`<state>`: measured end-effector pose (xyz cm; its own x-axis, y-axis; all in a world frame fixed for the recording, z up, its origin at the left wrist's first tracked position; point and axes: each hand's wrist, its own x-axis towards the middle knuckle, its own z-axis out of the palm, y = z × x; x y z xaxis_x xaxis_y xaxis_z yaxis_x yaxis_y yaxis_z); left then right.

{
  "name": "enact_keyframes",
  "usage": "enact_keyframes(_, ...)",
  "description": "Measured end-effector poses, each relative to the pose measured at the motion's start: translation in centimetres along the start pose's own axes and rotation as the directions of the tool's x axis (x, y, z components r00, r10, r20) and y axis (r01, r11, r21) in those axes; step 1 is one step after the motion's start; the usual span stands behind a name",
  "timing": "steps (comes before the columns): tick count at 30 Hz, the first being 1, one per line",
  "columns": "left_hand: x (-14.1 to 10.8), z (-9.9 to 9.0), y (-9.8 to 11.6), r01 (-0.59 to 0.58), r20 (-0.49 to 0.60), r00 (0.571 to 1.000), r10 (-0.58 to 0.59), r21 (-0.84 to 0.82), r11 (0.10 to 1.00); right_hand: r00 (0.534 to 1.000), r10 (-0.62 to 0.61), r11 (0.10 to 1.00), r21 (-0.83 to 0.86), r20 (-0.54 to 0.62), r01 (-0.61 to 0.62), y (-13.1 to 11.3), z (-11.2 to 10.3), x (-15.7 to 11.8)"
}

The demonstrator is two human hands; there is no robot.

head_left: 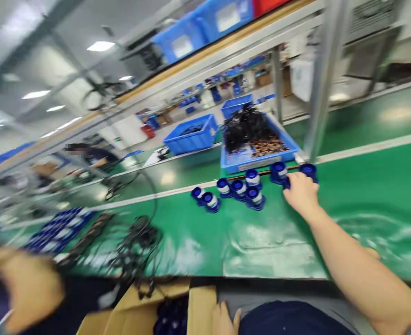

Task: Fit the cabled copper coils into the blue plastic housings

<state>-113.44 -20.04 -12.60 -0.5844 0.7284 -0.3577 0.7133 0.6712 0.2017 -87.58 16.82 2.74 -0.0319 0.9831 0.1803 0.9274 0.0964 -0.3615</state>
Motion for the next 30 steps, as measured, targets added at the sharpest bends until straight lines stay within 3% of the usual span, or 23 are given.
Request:
enact_keyframes(2, 0.7, 0.2, 0.3, 0.072, 0.157, 0.984, -0.089, 0.112, 0.991, 0.995, -0.074, 0.997, 0.034, -0.064, 0.076, 1.1, 1.2, 0.7)
enact_keyframes(4, 1.5, 0.0, 0.2, 0.093, 0.247, 0.963, -0.111, 0.083, 0.992, 0.973, -0.197, 0.971, 0.11, -0.123, 0.211, 1.7, 3.0, 1.6)
enact_keyframes(9, 0.9, -1.2, -0.2, 0.052, 0.287, 0.957, -0.04, -0.033, 0.998, 0.918, -0.35, 0.89, 0.239, -0.187, 0.388, 1.3, 6.3, 1.9)
enact_keyframes(13, -2.1, -1.9, -1.1, 0.057, 0.329, 0.944, -0.025, -0.088, 0.994, 0.893, -0.329, 0.895, 0.201, -0.306, 0.399, 0.6, 6.0, 1.0)
enact_keyframes(16, -4.4, -1.7, -2.0, 0.11, 0.304, 0.952, -0.042, -0.211, 0.971, 0.891, -0.25, 0.882, 0.29, -0.379, 0.371, -0.5, 5.2, -0.3)
enact_keyframes(19, -5.6, -2.4, -2.0, 0.098, 0.197, 0.98, 0.008, -0.522, 0.847, 0.926, -0.332, 0.809, 0.45, -0.18, 0.378, -2.2, 5.4, -2.6)
enact_keyframes(20, -5.5, -3.3, -1.7, 0.056, 0.124, 0.992, 0.026, -0.614, 0.787, 0.907, -0.415, 0.781, 0.486, -0.065, 0.392, -2.8, 5.7, -3.4)
enact_keyframes(22, -4.7, -6.3, -0.9, -0.08, -0.082, 0.996, 0.032, -0.695, 0.714, 0.796, -0.586, 0.734, 0.513, 0.148, 0.445, -3.8, 6.8, -4.6)
enact_keyframes(24, -2.5, -10.2, 0.3, -0.256, -0.325, 0.944, 0.048, -0.636, 0.728, 0.703, -0.661, 0.718, 0.495, 0.262, 0.49, -4.4, 7.9, -5.2)
enact_keyframes(25, -1.0, -12.1, 1.0, -0.342, -0.454, 0.889, 0.061, -0.57, 0.747, 0.698, -0.662, 0.725, 0.472, 0.275, 0.501, -4.5, 8.3, -5.2)
enact_keyframes(27, 2.8, -15.1, 2.6, -0.449, -0.612, 0.782, 0.116, -0.425, 0.786, 0.737, -0.629, 0.754, 0.427, 0.248, 0.499, -4.5, 8.9, -4.8)
enact_keyframes(28, 4.9, -16.0, 3.4, -0.453, -0.639, 0.755, 0.148, -0.346, 0.822, 0.758, -0.61, 0.767, 0.415, 0.232, 0.49, -4.4, 9.0, -4.6)
enact_keyframes(30, 8.5, -16.7, 5.1, -0.377, -0.575, 0.791, 0.209, -0.188, 0.907, 0.786, -0.581, 0.784, 0.406, 0.211, 0.47, -4.1, 9.1, -4.2)
